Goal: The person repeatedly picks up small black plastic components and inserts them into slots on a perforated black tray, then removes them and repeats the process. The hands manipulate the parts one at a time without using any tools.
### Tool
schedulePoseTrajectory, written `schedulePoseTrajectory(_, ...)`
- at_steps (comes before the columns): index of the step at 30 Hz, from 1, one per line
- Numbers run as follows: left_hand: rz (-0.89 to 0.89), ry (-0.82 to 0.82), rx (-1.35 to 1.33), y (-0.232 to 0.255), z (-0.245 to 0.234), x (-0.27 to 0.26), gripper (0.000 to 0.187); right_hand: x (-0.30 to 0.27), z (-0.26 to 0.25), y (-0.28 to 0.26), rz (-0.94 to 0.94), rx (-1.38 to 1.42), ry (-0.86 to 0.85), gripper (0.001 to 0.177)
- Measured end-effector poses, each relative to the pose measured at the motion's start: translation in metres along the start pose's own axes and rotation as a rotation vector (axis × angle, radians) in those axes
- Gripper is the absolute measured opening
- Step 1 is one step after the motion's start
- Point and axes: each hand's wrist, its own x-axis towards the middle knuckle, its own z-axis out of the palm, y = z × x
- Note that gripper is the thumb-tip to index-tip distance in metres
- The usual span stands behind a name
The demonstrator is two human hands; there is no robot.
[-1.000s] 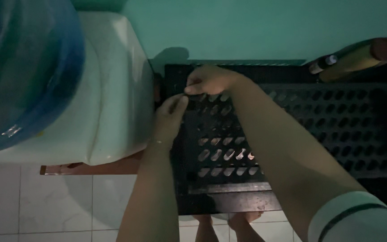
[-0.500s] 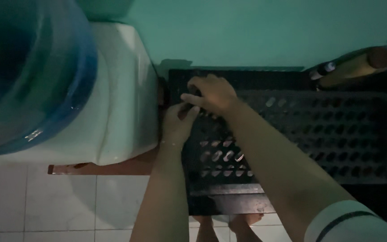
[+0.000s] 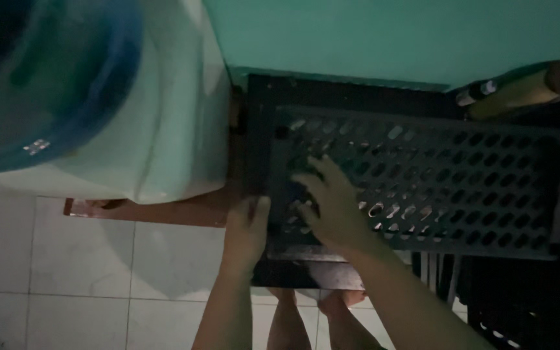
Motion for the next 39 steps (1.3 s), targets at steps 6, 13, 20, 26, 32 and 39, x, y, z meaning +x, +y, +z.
schedulePoseTrajectory(6, -0.207, -0.013, -0.604, -0.012, 0.010, -0.032, 0.050, -0.017, 0.004, -0.013, -0.050, 0.007, -0.135, 0.064)
schedulePoseTrajectory(13, -0.169, 0.002, -0.530, 0.001, 0.011, -0.028, 0.045, -0.015, -0.004, -0.026, -0.104, 0.006, -0.225, 0.079)
schedulePoseTrajectory(20, 0.090, 0.109, 0.163, 0.013, -0.002, -0.035, 0.035, -0.020, -0.001, -0.033, -0.122, -0.062, -0.195, 0.085)
schedulePoseTrajectory(26, 0.091, 0.139, 0.320, 0.017, -0.002, -0.036, 0.032, -0.026, 0.004, -0.027, -0.214, -0.105, -0.092, 0.075)
schedulePoseTrajectory(32, 0.178, 0.136, 0.309, 0.007, -0.003, -0.029, 0.030, -0.024, 0.013, -0.025, -0.166, -0.043, -0.080, 0.071)
schedulePoseTrajectory(39, 0.092, 0.105, 0.342, 0.009, -0.005, -0.022, 0.033, -0.017, 0.012, -0.029, -0.191, -0.102, -0.088, 0.074)
